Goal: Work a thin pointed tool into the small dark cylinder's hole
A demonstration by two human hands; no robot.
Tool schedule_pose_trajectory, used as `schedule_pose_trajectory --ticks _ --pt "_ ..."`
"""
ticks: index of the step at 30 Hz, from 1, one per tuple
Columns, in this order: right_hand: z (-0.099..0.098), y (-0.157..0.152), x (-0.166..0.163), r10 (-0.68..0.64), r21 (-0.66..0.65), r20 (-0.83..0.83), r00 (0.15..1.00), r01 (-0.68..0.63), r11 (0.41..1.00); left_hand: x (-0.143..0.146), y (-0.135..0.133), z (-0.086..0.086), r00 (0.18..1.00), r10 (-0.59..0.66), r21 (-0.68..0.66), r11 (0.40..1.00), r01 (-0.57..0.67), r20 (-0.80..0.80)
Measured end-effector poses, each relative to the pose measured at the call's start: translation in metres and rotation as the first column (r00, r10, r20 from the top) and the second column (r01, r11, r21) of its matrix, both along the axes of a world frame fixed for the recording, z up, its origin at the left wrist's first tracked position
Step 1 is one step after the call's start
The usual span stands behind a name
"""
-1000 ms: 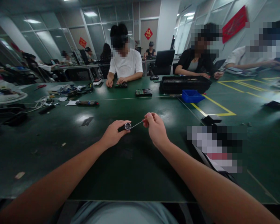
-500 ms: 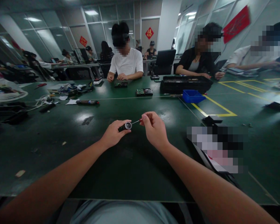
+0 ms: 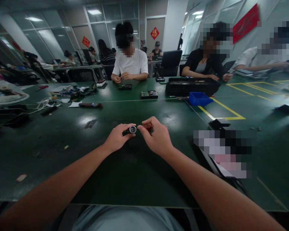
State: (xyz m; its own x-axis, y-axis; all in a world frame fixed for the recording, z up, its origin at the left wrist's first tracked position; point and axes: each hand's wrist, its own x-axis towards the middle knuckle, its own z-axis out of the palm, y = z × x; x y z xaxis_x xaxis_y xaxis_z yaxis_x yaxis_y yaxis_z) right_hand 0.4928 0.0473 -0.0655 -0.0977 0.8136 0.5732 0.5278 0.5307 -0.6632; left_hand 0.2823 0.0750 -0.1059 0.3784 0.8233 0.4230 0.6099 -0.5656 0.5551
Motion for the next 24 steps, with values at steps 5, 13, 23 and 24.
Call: schedule_pose_trajectory --ticks 5,13,23,24 --pt "0.0005 -0.0020 0.0006 0.127 0.017 0.055 0.990 -0.128 0.992 -0.0002 -0.0001 0.0032 0.999 0.028 -0.020 0.999 -0.027 0.024" --pt "0.0035 -0.0015 0.0005 0.017 -0.019 0.068 0.998 -0.015 1.000 0.0003 -0.0018 0.0028 1.000 -0.001 -0.013 1.000 0.001 0.009" --pt "0.0019 -0.0018 0.0007 0.042 0.010 0.073 0.996 -0.043 0.999 -0.0001 0.0001 0.0017 1.000 0.007 -0.012 1.000 -0.007 0.019" --pt "0.0019 -0.0015 0.0012 0.047 -0.007 0.088 0.995 -0.047 0.999 -0.0002 0.0004 0.0012 1.000 0.006 -0.012 1.000 -0.006 0.019"
